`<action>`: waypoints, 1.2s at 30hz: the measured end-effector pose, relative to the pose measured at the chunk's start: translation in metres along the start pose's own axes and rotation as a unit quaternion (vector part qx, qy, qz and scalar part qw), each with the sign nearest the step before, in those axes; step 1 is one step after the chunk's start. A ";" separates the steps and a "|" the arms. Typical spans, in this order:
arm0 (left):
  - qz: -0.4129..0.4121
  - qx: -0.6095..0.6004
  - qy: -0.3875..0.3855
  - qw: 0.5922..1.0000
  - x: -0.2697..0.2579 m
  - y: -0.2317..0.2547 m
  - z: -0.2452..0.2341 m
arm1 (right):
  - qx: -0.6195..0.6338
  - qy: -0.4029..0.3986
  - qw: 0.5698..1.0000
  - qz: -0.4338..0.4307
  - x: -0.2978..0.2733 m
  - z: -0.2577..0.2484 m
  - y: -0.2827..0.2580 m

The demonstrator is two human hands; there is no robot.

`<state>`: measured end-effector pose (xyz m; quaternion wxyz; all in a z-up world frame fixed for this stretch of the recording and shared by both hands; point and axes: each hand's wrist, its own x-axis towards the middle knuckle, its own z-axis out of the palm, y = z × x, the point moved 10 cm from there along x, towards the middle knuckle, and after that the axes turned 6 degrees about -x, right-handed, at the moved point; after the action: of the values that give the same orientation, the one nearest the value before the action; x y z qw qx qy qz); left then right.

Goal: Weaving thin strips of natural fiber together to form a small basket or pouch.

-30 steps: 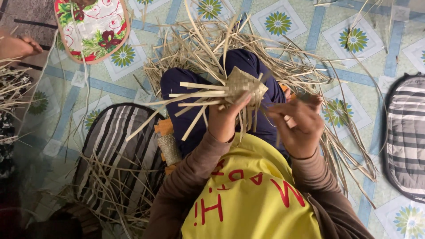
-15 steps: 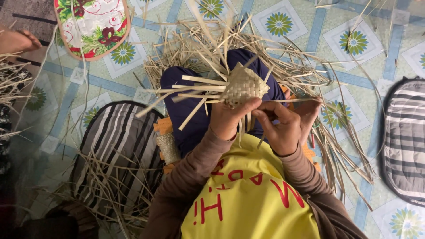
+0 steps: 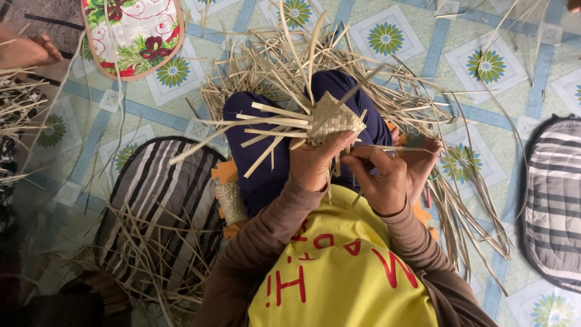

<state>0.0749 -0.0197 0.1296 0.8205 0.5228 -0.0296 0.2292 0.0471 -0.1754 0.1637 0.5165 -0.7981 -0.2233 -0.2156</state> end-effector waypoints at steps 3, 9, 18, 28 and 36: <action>-0.012 0.020 -0.019 1.000 0.001 0.002 0.004 | 0.013 0.007 1.000 -0.002 0.001 -0.001 -0.006; -0.074 -0.130 -0.024 0.988 0.001 -0.024 -0.010 | 0.037 0.014 0.999 0.015 0.000 0.001 0.008; 0.068 0.144 -0.124 0.979 -0.028 -0.008 -0.005 | -0.042 0.129 0.988 -0.070 -0.014 -0.057 -0.023; -0.030 0.102 -0.149 0.983 -0.045 -0.026 -0.004 | 0.151 0.120 0.977 -0.090 0.012 -0.040 -0.019; -0.035 0.113 -0.215 0.969 -0.037 -0.003 0.012 | 0.225 0.085 0.969 -0.048 0.012 -0.038 -0.005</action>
<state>0.0457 -0.0438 0.1219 0.7383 0.6496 -0.1609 0.0840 0.0499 -0.2074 0.1885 0.6888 -0.6284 -0.2599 -0.2514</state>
